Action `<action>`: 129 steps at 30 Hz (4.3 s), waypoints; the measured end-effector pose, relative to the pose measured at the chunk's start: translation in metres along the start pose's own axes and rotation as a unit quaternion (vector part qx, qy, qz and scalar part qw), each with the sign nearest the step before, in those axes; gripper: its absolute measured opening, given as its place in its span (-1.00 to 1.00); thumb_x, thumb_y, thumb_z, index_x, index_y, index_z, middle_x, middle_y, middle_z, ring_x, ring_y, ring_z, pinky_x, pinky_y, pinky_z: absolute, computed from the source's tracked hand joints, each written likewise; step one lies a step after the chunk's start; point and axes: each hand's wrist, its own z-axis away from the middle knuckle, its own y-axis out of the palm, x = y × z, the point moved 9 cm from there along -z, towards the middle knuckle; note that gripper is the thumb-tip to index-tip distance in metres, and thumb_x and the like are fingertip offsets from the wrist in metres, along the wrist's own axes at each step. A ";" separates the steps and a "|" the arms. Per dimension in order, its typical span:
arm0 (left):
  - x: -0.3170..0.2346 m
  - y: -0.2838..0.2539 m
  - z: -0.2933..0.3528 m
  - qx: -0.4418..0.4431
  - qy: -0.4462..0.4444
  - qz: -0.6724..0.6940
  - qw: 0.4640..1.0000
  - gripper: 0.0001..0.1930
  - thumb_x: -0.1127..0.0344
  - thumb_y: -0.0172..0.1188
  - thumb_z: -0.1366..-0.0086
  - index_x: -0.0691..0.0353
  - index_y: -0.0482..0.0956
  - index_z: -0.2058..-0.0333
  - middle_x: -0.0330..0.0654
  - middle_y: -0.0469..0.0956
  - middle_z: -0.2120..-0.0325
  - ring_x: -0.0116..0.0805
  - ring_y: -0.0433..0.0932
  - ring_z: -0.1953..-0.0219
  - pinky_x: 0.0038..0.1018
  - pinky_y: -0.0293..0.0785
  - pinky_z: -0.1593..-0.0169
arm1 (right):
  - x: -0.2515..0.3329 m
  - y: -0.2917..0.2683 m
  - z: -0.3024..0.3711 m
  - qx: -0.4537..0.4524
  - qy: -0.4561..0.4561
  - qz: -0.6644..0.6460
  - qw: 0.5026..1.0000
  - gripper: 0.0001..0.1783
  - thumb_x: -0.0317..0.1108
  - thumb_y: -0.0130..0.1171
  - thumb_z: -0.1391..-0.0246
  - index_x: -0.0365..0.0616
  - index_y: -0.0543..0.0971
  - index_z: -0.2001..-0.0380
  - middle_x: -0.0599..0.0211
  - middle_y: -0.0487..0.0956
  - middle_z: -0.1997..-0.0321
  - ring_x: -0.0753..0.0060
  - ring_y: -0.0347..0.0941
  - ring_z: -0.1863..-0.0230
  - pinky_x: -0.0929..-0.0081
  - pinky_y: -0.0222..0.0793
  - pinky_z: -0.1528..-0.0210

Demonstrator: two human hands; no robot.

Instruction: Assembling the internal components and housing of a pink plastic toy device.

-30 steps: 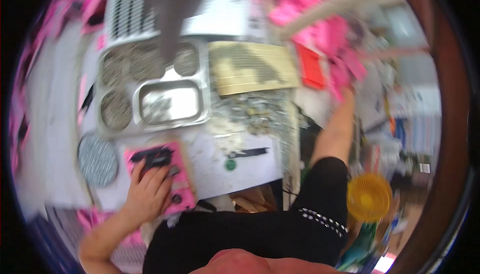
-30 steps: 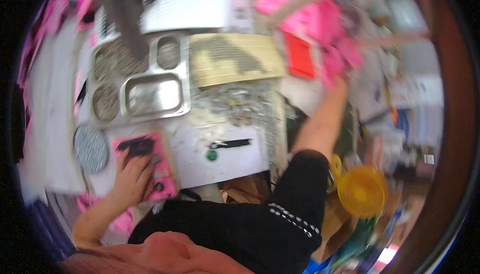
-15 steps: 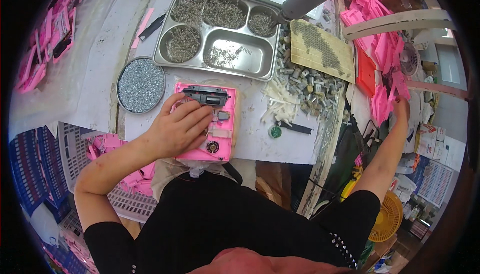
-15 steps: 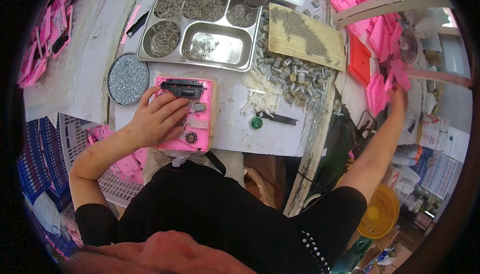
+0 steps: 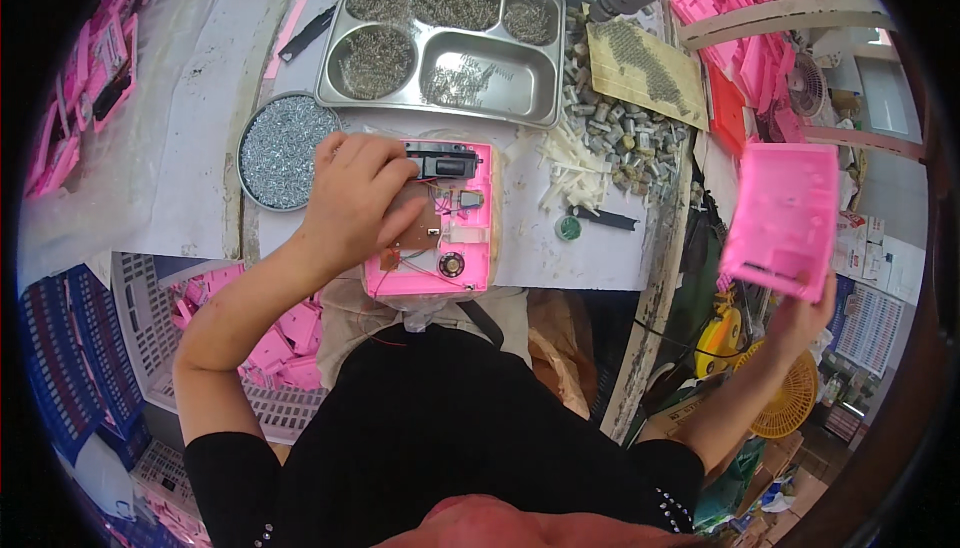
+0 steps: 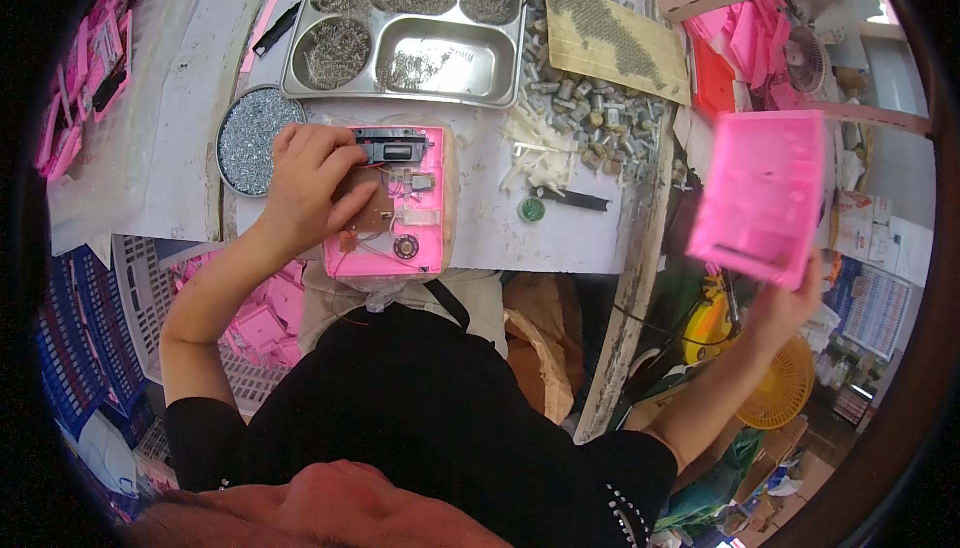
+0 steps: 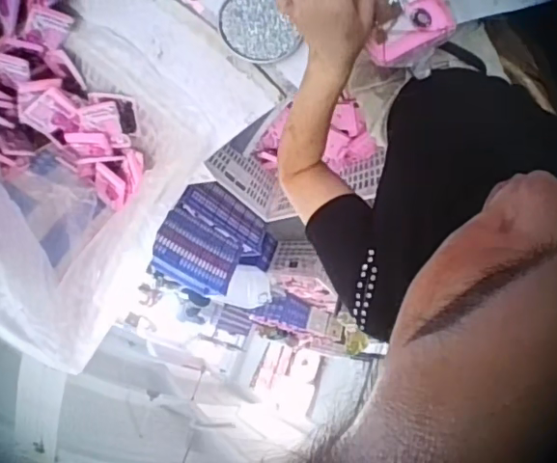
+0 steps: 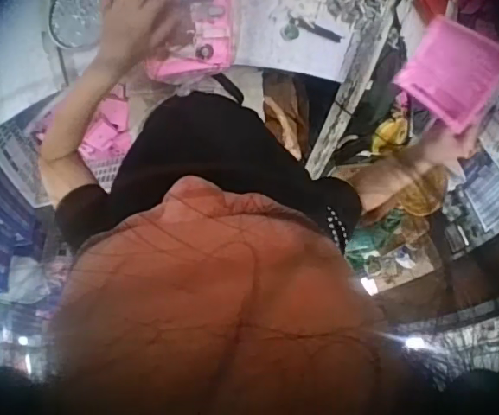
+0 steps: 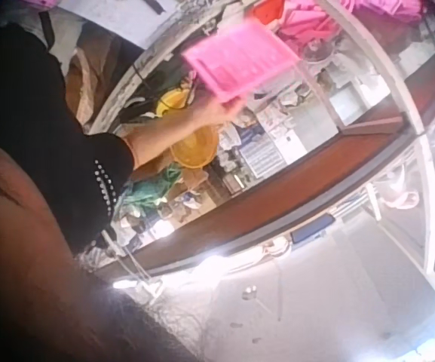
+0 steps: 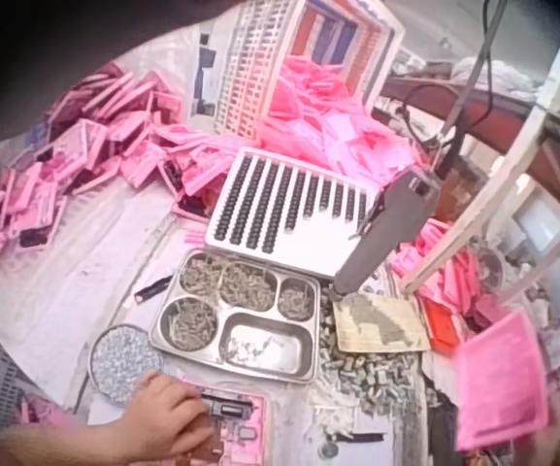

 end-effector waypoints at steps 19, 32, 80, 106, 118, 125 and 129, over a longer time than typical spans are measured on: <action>0.010 0.003 -0.008 0.027 0.019 -0.017 0.999 -0.85 0.30 0.38 -0.16 0.05 0.60 0.31 -0.29 0.50 0.36 -0.27 0.50 0.25 -0.19 0.23 -0.06 | -0.018 0.123 0.071 0.124 0.092 -0.172 0.973 -0.65 -0.30 0.38 -0.20 -0.29 0.59 0.05 0.51 0.61 0.20 0.71 0.49 0.24 0.70 0.41 0.17; -0.001 0.001 -0.012 0.018 0.045 -0.071 0.996 -0.83 0.32 0.41 -0.13 0.06 0.59 0.33 -0.34 0.50 0.36 -0.33 0.52 0.25 -0.20 0.21 -0.02 | -0.022 0.140 0.077 0.141 0.101 -0.193 0.966 -0.64 -0.32 0.37 -0.20 -0.32 0.59 0.04 0.45 0.63 0.14 0.64 0.52 0.16 0.66 0.41 0.05; -0.048 0.030 0.002 0.135 0.156 -0.090 0.974 -0.46 -0.04 0.42 -0.07 0.11 0.66 0.01 -0.31 0.54 -0.12 -0.31 0.43 -0.18 0.08 0.02 -0.38 | -0.026 0.148 0.089 0.126 0.131 -0.249 0.951 -0.54 -0.22 0.44 -0.16 -0.33 0.57 0.03 0.41 0.63 0.13 0.62 0.54 0.16 0.65 0.46 0.07; -0.048 0.046 0.009 0.162 0.087 -0.084 0.979 -0.33 -0.06 0.48 0.01 -0.05 0.57 -0.12 -0.27 0.47 -0.17 -0.21 0.38 -0.16 0.04 0.03 -0.37 | -0.005 0.188 0.094 0.123 0.199 -0.374 0.897 -0.29 -0.11 0.47 -0.10 -0.45 0.52 -0.14 0.20 0.66 0.00 0.42 0.61 0.03 0.47 0.51 -0.06; -0.049 0.018 0.014 0.219 0.069 0.009 0.973 -0.15 0.10 0.49 -0.04 0.20 0.41 -0.31 -0.07 0.33 -0.38 -0.12 0.34 -0.34 0.07 0.05 -0.43 | 0.026 0.214 0.085 0.146 0.182 -0.449 0.862 -0.51 -0.24 0.27 -0.29 -0.39 0.51 -0.13 0.17 0.69 0.25 0.54 0.54 0.55 0.65 0.40 0.60; -0.055 -0.015 -0.032 -0.012 -0.012 0.223 0.975 -0.17 0.32 0.47 -0.08 0.40 0.33 -0.31 0.13 0.52 -0.18 0.18 0.55 -0.13 -0.12 0.43 -0.25 | 0.097 0.321 0.090 0.311 0.271 -0.511 0.754 -0.74 -0.28 0.24 -0.35 -0.26 0.55 0.07 0.24 0.68 0.40 0.50 0.56 0.55 0.57 0.48 0.53; -0.003 -0.025 -0.008 -0.021 -0.221 0.490 0.843 -0.27 0.33 0.37 -0.23 0.45 0.29 -0.32 0.09 0.61 -0.07 -0.04 0.65 -0.04 -0.25 0.56 -0.12 | 0.115 0.305 0.060 0.206 -0.063 -0.233 0.948 -0.47 -0.34 0.33 -0.26 -0.25 0.45 -0.23 0.32 0.67 0.36 0.61 0.52 0.42 0.61 0.43 0.37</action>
